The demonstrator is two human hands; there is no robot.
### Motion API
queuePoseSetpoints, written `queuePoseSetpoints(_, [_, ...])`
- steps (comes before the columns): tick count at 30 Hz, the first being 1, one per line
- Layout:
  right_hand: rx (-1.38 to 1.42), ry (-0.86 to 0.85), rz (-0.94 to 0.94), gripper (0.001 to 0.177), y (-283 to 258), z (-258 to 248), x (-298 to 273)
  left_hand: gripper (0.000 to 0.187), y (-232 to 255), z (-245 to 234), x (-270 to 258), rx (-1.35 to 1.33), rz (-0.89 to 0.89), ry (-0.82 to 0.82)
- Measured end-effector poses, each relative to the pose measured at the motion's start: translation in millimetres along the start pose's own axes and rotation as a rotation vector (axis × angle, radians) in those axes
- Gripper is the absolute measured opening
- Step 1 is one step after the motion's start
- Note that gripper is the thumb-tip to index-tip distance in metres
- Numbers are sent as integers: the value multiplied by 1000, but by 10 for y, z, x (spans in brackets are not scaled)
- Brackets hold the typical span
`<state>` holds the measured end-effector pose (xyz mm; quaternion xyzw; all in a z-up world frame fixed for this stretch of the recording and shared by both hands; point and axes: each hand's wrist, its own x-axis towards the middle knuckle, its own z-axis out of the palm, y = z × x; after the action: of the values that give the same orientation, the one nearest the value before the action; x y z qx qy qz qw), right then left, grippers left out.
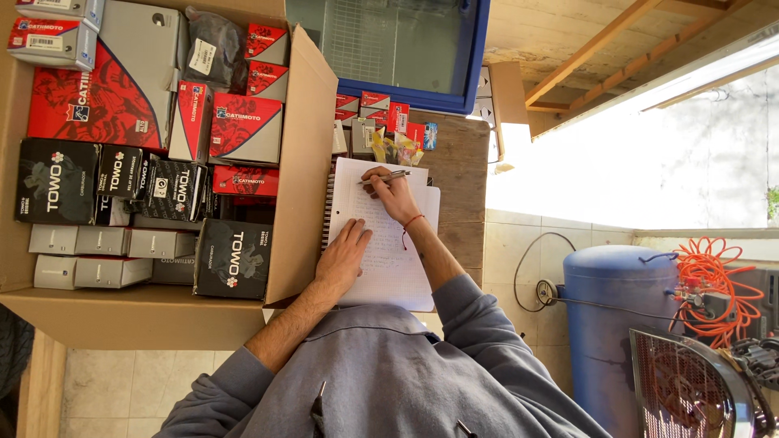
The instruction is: The person picks up small red and grey boxes from a wooden shelf, carries them to a large cardboard box, opens them to reveal contents, and places them inside. The person then writes on a notepad and repeats the process with additional boxes.
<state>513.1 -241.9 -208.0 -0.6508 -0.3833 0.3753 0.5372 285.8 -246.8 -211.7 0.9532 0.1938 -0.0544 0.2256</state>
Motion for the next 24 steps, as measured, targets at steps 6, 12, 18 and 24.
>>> queuePoseSetpoints(6, [-215, -18, -72, 12, 569, 68, 224, 112, 10, -48, -7, -26, -15, 6])
queuePoseSetpoints(12, [-295, -5, -67, 10, 624, 99, 135, 118, -38, 9, 16, -75, -27, -24])
queuePoseSetpoints(18, [-285, 6, -62, 10, 596, 116, 125, 117, 12, -86, 17, -78, -42, -29])
queuePoseSetpoints(24, [-287, 10, -56, 9, 591, 126, 133, 115, 36, -161, -11, -94, -43, -2])
